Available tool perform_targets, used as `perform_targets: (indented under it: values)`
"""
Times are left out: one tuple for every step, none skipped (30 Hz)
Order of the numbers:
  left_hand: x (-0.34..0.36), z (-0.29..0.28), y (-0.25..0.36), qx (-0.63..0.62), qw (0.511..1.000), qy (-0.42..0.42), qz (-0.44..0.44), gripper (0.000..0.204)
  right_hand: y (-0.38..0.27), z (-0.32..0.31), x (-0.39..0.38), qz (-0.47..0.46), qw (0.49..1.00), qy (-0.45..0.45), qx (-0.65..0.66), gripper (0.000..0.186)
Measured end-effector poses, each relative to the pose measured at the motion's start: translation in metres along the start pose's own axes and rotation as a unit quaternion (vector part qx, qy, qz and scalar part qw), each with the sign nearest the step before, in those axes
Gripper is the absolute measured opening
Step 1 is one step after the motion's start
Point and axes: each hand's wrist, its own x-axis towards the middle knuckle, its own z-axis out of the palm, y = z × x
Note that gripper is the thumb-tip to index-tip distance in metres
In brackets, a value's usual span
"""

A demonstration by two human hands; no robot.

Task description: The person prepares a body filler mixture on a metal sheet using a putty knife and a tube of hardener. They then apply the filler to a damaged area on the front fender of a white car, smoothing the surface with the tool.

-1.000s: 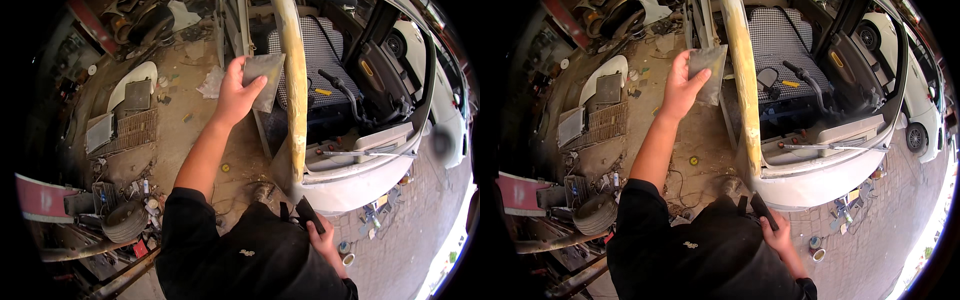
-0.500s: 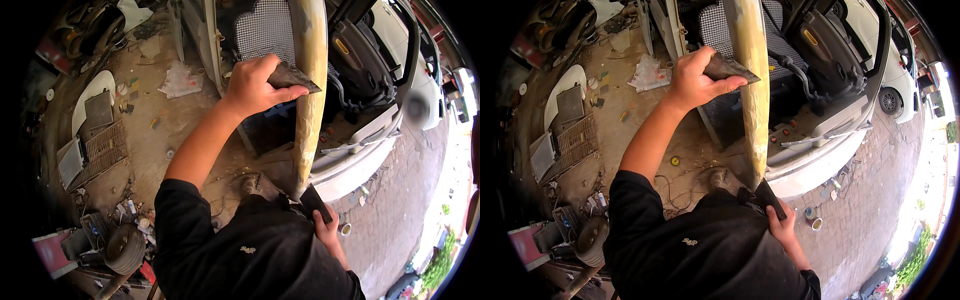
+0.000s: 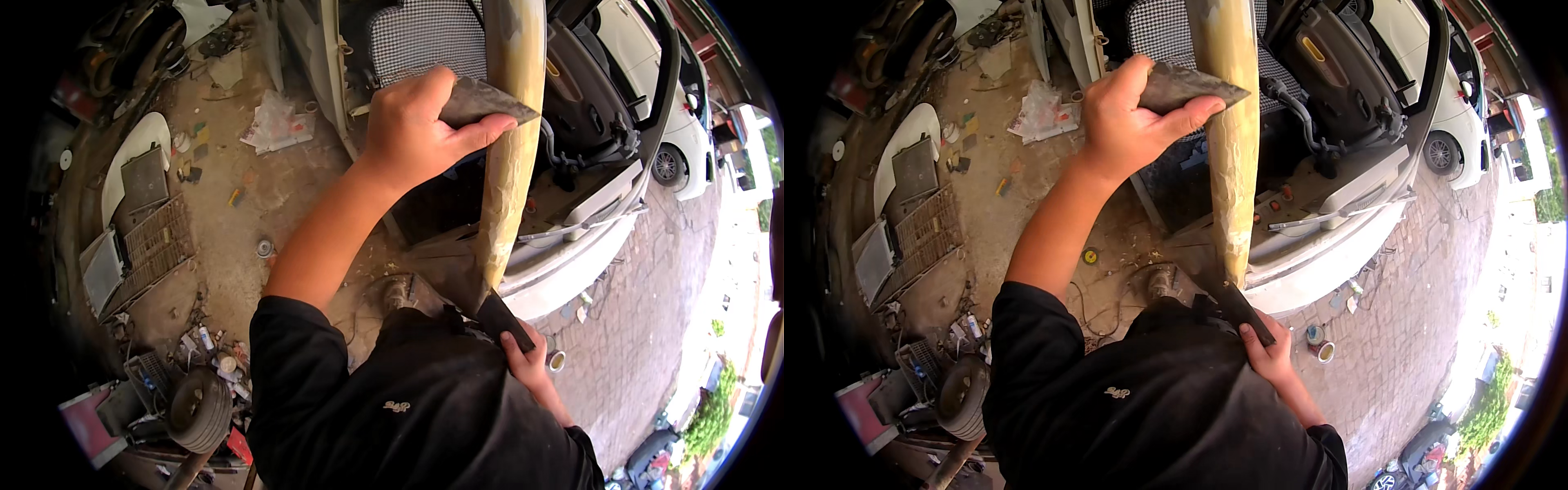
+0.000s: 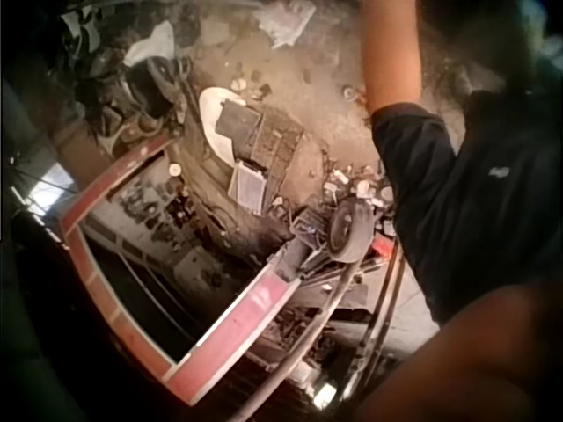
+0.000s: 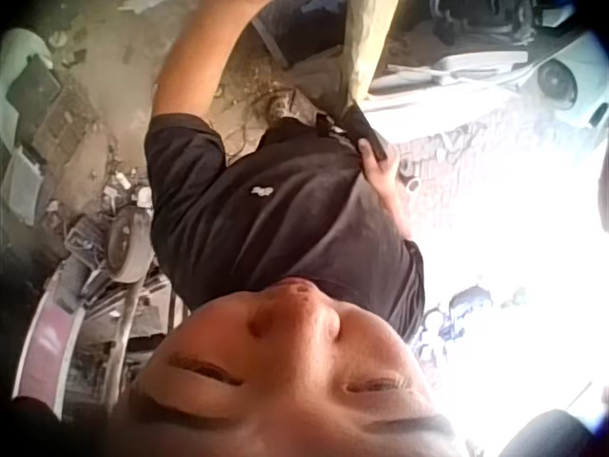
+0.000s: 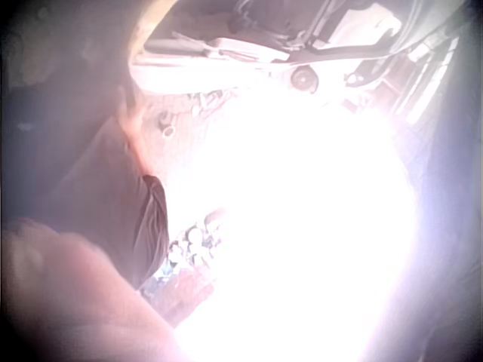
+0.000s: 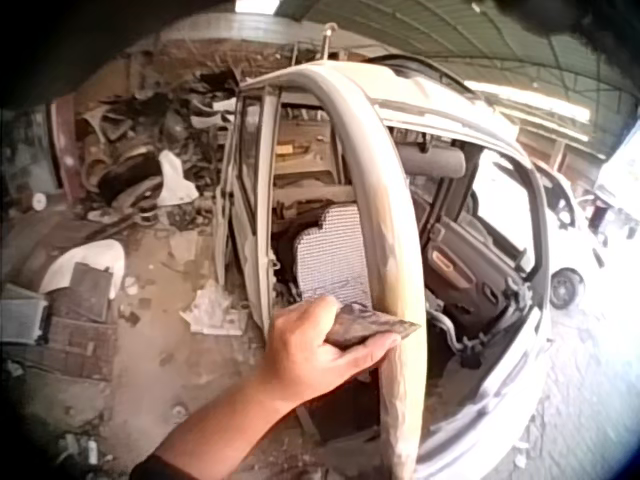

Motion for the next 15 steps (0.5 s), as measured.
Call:
perform_targets:
  values:
    - [-0.008,0.000,0.006,-0.005,1.000,-0.005,0.007,0.057,0.000,0.000,0.001,-0.001,1.000,-0.006,-0.005,0.031]
    - [-0.012,0.002,0.010,-0.015,1.000,-0.011,0.014,0.056,0.000,0.000,0.001,0.002,1.000,0.001,0.006,0.031]
    - [-0.010,-0.003,0.011,0.004,0.999,-0.030,0.029,0.055,0.000,0.000,0.001,0.004,1.000,0.008,0.017,0.031]
    - [-0.003,-0.002,0.006,-0.003,0.999,-0.005,0.032,0.055,0.000,0.000,0.001,0.007,0.999,0.016,0.027,0.031]
    - [0.004,0.000,-0.003,-0.007,0.999,0.020,0.032,0.055,0.002,0.000,0.002,0.005,1.000,0.005,0.021,0.031]
    - [0.007,0.001,-0.008,-0.011,0.998,0.045,0.033,0.055,0.007,-0.001,0.003,0.003,1.000,-0.005,0.015,0.031]
    - [0.005,0.000,-0.009,-0.004,0.999,0.042,0.020,0.054,0.009,-0.001,0.003,0.000,1.000,-0.015,0.009,0.032]
    - [0.000,0.004,-0.010,-0.015,0.999,0.035,0.011,0.056,0.009,-0.002,0.003,0.000,1.000,-0.009,0.014,0.032]
    - [-0.007,0.003,-0.007,-0.003,0.999,0.018,0.032,0.056,0.008,-0.002,0.003,0.000,1.000,-0.002,0.019,0.032]
    - [-0.012,0.001,-0.001,0.010,0.998,0.001,0.054,0.057,0.007,-0.003,0.003,0.000,1.000,0.004,0.024,0.032]
    - [-0.020,-0.001,0.002,0.001,0.999,-0.024,0.034,0.058,0.006,-0.003,0.003,0.014,0.999,0.000,0.034,0.031]
    - [-0.013,-0.003,0.002,0.000,0.998,-0.021,0.062,0.058,0.005,-0.003,0.004,0.028,0.999,-0.004,0.045,0.031]
    - [-0.010,0.000,-0.008,0.000,0.998,0.003,0.064,0.058,0.005,-0.003,0.005,0.043,0.998,-0.008,0.055,0.031]
    - [-0.007,0.002,-0.016,0.002,0.998,0.029,0.064,0.058,0.007,-0.003,0.006,0.033,0.998,-0.016,0.049,0.031]
    - [-0.003,0.002,-0.016,-0.012,0.998,0.046,0.049,0.058,0.011,-0.002,0.007,0.024,0.998,-0.024,0.044,0.031]
